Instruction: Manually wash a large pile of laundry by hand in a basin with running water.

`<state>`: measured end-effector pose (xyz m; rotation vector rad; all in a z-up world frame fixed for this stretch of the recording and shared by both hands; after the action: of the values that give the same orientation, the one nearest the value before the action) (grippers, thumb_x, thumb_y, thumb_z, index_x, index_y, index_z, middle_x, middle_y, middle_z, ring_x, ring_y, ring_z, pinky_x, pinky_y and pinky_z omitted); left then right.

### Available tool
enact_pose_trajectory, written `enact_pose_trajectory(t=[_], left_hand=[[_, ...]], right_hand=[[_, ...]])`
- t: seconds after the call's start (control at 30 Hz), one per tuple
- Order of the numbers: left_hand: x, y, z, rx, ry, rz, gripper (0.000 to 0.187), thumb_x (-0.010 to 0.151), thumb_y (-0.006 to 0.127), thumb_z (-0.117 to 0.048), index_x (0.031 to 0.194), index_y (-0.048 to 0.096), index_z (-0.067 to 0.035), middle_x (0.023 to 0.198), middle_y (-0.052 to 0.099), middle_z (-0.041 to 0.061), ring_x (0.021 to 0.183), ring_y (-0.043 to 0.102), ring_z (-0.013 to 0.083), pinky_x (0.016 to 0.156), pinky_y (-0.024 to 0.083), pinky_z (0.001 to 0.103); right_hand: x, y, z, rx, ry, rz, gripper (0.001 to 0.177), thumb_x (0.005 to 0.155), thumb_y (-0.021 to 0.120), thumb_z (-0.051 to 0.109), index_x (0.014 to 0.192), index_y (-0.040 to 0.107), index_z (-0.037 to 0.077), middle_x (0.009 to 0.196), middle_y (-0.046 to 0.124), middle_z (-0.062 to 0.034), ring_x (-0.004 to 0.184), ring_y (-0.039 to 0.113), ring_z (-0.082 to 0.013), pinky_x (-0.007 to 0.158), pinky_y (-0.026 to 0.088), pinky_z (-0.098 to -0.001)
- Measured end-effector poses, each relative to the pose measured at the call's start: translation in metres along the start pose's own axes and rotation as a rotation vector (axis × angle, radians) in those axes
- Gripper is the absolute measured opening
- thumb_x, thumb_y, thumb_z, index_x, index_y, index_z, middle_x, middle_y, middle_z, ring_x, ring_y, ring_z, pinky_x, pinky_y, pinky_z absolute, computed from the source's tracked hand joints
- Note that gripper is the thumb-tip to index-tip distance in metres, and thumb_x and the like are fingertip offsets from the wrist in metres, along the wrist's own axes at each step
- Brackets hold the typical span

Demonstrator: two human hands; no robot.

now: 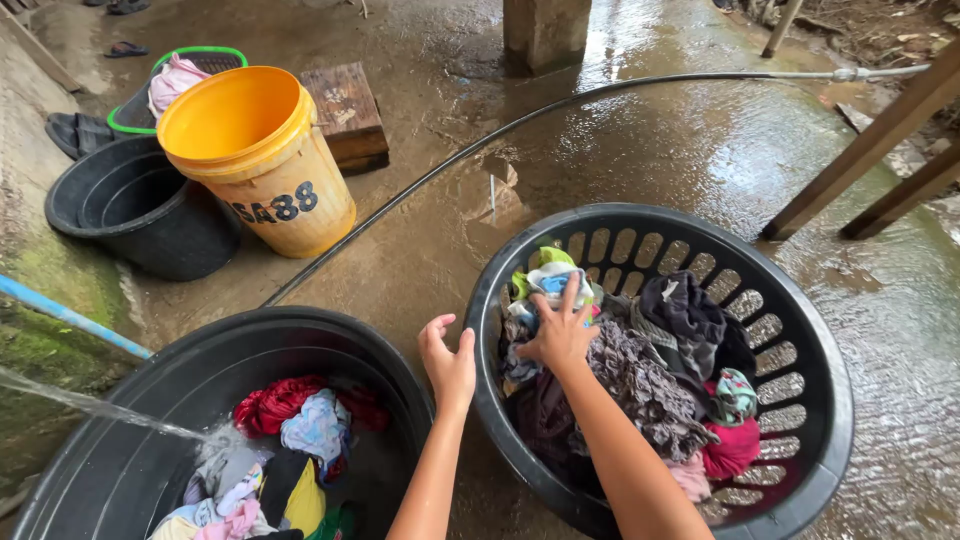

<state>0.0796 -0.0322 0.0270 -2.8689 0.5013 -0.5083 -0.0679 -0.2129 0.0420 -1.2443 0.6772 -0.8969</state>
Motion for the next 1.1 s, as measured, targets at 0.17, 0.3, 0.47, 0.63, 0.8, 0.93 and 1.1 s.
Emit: enact_pose_trajectory(t=[0.17,0.3,0.47,0.63,0.8,0.93,1.1], left_hand=[[-0.003,-0.001,-0.012,-0.033,-0.087,0.025,0.034,0.086,0.072,-0.016,0.118,0.063,-0.009,0.127,0.057,0.011,0.117,0.056,0.0274,0.095,0.048,0.041],[-0.006,-0.001,-0.005,-0.016,-0.102,0.027,0.03,0.09,0.071,-0.02,0.117,0.064,-0.009,0.127,0.057,0.011,0.117,0.056,0.027,0.094,0.049,0.041],[-0.018,-0.01,-0.017,0.028,0.03,0.01,0.028,0.091,0.071,-0.019,0.116,0.063,-0.008,0.126,0.057,0.012,0.119,0.057,0.0297,0.103,0.045,0.042],[-0.043,-0.026,-0.055,0.097,0.176,-0.001,0.033,0.085,0.075,-0.016,0.115,0.063,-0.008,0.128,0.057,0.013,0.124,0.055,0.033,0.107,0.042,0.045],[-0.07,-0.022,-0.101,0.106,0.341,0.131,0.061,0.071,0.086,-0.017,0.125,0.059,-0.007,0.141,0.052,0.018,0.138,0.043,0.0383,0.114,0.036,0.048],[-0.09,-0.01,-0.114,0.061,0.391,0.253,0.087,0.067,0.092,-0.022,0.14,0.047,-0.006,0.151,0.045,0.021,0.146,0.035,0.0406,0.118,0.032,0.048],[-0.11,0.004,-0.115,-0.052,0.253,0.421,0.133,0.058,0.098,-0.029,0.159,0.015,-0.003,0.161,0.03,0.023,0.149,0.03,0.04,0.12,0.029,0.048]], right_hand=[[0.007,0.008,-0.01,0.127,-0.033,-0.02,0.091,0.048,0.099,0.039,0.128,0.058,0.034,0.155,0.025,-0.015,0.126,0.05,-0.0494,0.088,0.054,-0.0574],[0.012,0.029,-0.015,0.196,-0.093,-0.009,0.075,0.058,0.094,0.029,0.125,0.062,0.028,0.137,0.045,-0.015,0.105,0.067,-0.0411,0.084,0.058,-0.0505],[-0.003,0.009,-0.026,0.298,-0.103,-0.142,0.06,0.065,0.092,0.032,0.119,0.068,0.026,0.123,0.056,-0.0165,0.097,0.068,-0.0423,0.08,0.057,-0.0517],[-0.006,-0.016,-0.055,0.472,0.062,-0.206,0.053,0.068,0.092,0.033,0.112,0.072,0.014,0.109,0.068,-0.0213,0.099,0.068,-0.0429,0.083,0.055,-0.0509],[-0.039,-0.028,-0.08,1.122,0.193,-0.278,0.045,0.071,0.084,0.019,0.112,0.074,0.007,0.096,0.078,-0.0087,0.087,0.072,-0.0218,0.08,0.055,-0.0353],[-0.065,-0.048,-0.077,1.447,0.177,-0.265,0.043,0.073,0.08,0.011,0.115,0.071,0.003,0.097,0.074,-0.0033,0.084,0.068,-0.0134,0.075,0.055,-0.0313],[-0.077,-0.097,-0.08,1.696,0.065,-0.324,0.035,0.075,0.077,0.006,0.109,0.068,0.004,0.095,0.072,-0.0011,0.081,0.068,-0.0119,0.072,0.055,-0.0291]])
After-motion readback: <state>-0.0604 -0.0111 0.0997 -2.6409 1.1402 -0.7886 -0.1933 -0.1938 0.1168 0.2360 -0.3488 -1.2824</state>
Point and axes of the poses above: each hand's wrist, its own x-axis towards the middle knuckle, its own y-axis out of the palm, z = x × y, the point moved 9 cm from there along x, towards the middle knuckle
